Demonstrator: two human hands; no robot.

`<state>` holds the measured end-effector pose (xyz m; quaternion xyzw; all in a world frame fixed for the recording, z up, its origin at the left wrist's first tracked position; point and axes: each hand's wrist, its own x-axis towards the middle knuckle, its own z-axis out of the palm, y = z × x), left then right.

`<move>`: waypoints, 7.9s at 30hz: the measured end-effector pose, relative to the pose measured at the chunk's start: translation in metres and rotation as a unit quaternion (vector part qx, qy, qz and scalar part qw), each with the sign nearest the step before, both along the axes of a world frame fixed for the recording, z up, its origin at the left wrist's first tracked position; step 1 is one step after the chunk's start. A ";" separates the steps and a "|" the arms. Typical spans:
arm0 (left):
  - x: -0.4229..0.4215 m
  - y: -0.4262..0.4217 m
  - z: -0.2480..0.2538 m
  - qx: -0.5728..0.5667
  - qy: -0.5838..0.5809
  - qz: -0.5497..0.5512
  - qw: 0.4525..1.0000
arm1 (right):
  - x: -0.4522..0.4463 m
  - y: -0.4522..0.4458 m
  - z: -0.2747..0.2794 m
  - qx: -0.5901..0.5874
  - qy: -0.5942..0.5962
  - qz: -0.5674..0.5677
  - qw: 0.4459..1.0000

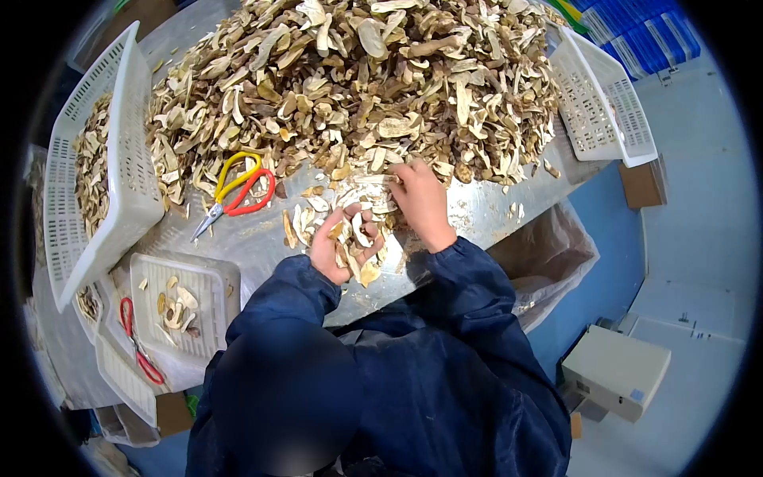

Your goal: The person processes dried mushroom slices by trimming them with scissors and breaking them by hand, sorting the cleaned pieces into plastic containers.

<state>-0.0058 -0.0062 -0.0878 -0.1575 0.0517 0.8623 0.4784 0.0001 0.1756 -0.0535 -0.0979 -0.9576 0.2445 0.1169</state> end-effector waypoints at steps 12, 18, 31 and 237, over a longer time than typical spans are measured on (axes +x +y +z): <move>-0.014 -0.020 0.014 0.093 -0.068 0.081 0.990 | 0.019 0.002 0.021 -0.481 -0.005 -0.072 0.874; 0.000 -0.176 0.045 -0.071 0.240 0.304 0.919 | 0.028 -0.007 0.021 -0.491 -0.002 -0.032 0.870; 0.021 -0.118 0.099 -0.597 0.655 -0.023 0.462 | 0.049 -0.044 0.029 -0.417 -0.143 0.111 0.891; -0.015 -0.036 -0.002 -0.066 0.116 -0.040 0.990 | -0.038 0.000 0.000 0.129 -0.084 -0.035 0.988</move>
